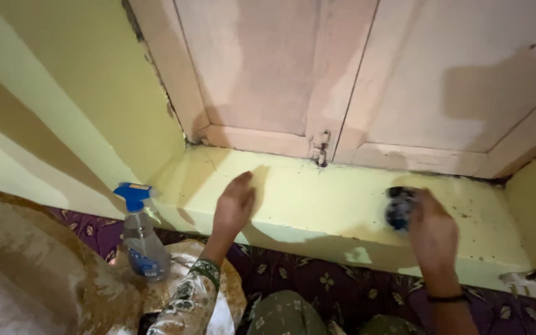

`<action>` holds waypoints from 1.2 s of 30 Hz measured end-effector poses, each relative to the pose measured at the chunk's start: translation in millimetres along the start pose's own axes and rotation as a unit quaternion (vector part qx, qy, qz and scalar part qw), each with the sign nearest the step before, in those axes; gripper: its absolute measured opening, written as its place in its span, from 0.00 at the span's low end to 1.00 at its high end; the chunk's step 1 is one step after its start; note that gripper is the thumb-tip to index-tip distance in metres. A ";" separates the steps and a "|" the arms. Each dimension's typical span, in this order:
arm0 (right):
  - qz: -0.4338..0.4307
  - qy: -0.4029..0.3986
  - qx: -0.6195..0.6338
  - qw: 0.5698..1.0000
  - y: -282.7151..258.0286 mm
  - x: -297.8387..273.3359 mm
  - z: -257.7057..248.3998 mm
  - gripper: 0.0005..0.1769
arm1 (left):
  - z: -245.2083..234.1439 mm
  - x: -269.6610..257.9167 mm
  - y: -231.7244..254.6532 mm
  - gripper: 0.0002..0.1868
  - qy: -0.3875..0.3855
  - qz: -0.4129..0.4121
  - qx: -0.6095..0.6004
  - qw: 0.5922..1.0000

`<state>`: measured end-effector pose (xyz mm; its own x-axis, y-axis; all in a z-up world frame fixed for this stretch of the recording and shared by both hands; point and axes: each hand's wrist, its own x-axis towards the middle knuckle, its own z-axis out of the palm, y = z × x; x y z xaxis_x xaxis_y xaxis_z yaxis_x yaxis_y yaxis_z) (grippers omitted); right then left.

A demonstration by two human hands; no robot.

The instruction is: The person cleans a window sill and the lower part of a wooden door using a spray bottle and a cloth. They spray the surfaces and wipe them down, briefly opening the door to clean the frame before closing it again.

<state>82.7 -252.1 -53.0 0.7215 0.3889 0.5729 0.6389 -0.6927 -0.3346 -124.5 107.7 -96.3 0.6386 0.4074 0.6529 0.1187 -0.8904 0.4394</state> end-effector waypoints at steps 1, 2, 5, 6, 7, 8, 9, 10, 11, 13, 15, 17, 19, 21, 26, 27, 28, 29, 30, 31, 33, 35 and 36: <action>0.030 -0.032 -0.015 0.999 4.8 -3.0 10.0 0.16 | -1.4 -1.2 0.3 0.17 0.032 -0.026 -0.016 0.999; 0.060 -0.064 -0.029 0.996 7.9 -6.3 21.3 0.13 | -2.1 -2.3 4.3 0.17 0.064 -0.051 -0.032 0.996; -0.082 0.072 -0.291 0.950 -9.3 -16.0 77.9 0.22 | -0.1 -2.4 20.8 0.17 0.128 -0.078 -0.036 0.988; -0.072 0.061 -0.264 0.960 -21.1 -13.8 98.5 0.25 | 0.0 -1.7 22.8 0.17 0.144 -0.078 -0.030 0.986; -0.062 0.051 -0.235 0.969 -38.2 -11.2 119.0 0.27 | -1.0 0.4 20.8 0.17 0.156 -0.050 -0.021 0.986; -0.032 -0.009 -0.161 0.986 -57.3 -4.4 137.1 0.29 | -0.6 2.6 18.2 0.17 0.167 -0.021 -0.013 0.986; -0.002 -0.071 -0.084 0.994 -78.6 1.0 152.2 0.31 | -0.3 0.4 16.6 0.18 0.176 0.006 -0.004 0.984; -0.016 -0.104 -0.032 0.994 -102.0 5.0 163.5 0.21 | 0.7 -2.0 15.7 0.18 0.169 -0.001 0.007 0.986; -0.032 -0.133 0.022 0.990 -128.0 11.9 172.3 0.15 | 2.1 -0.8 14.5 0.18 0.165 -0.006 0.020 0.986; -0.075 -0.177 -0.020 0.981 -182.6 12.3 178.9 0.25 | 3.3 0.9 13.7 0.19 0.164 -0.014 0.034 0.986; -0.153 -0.136 0.057 0.977 -208.3 -4.2 167.0 0.25 | 3.4 1.1 14.1 0.18 0.168 -0.020 0.038 0.985; -0.202 -0.119 0.110 0.966 -209.9 -23.7 152.1 0.24 | 3.8 1.6 14.6 0.17 0.165 -0.019 0.045 0.985; -0.226 -0.128 0.135 0.956 -181.0 -40.8 131.6 0.23 | 1.9 0.3 14.5 0.15 0.156 -0.025 0.048 0.986; -0.125 -0.141 0.174 0.967 -133.6 -63.5 103.4 0.16 | -0.4 -0.7 14.2 0.12 0.143 -0.037 0.047 0.988; -0.127 0.013 0.054 0.990 -24.5 -63.7 38.7 0.16 | -0.6 1.0 12.3 0.11 0.135 -0.025 0.075 0.988; -0.106 0.020 0.020 0.994 -16.8 -62.8 32.0 0.17 | -0.4 2.2 10.7 0.12 0.141 -0.018 0.084 0.986; -0.085 0.026 -0.014 0.996 -15.3 -61.9 29.9 0.18 | -0.2 3.9 8.6 0.12 0.138 -0.014 0.080 0.987; -0.104 0.055 -0.031 0.993 -22.3 -62.0 35.2 0.17 | -0.5 3.2 7.3 0.12 0.134 -0.012 0.078 0.988; -0.122 0.083 -0.047 0.988 -33.0 -60.5 41.2 0.17 | -0.5 2.0 6.6 0.12 0.130 -0.009 0.075 0.989; -0.139 0.113 -0.064 0.982 -45.1 -59.4 43.0 0.17 | -0.5 1.0 6.2 0.13 0.130 -0.015 0.075 0.989; 0.029 -0.056 0.099 0.993 -77.3 -49.1 47.8 0.18 | -0.1 0.2 6.6 0.13 0.130 -0.025 0.073 0.989; 0.115 -0.146 0.207 0.960 -114.8 -41.2 57.4 0.19 | 2.0 1.6 7.6 0.13 0.119 -0.036 0.078 0.989; 0.120 -0.150 0.236 0.953 -130.0 -41.1 62.4 0.20 | 0.9 -0.1 6.6 0.13 0.112 -0.042 0.080 0.990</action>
<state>-13.4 -140.1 -79.8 0.8600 0.4595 0.2219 0.4445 -0.4609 -0.7682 -123.0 101.6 -94.0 0.4381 0.5003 0.7469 0.2942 -0.8649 0.4068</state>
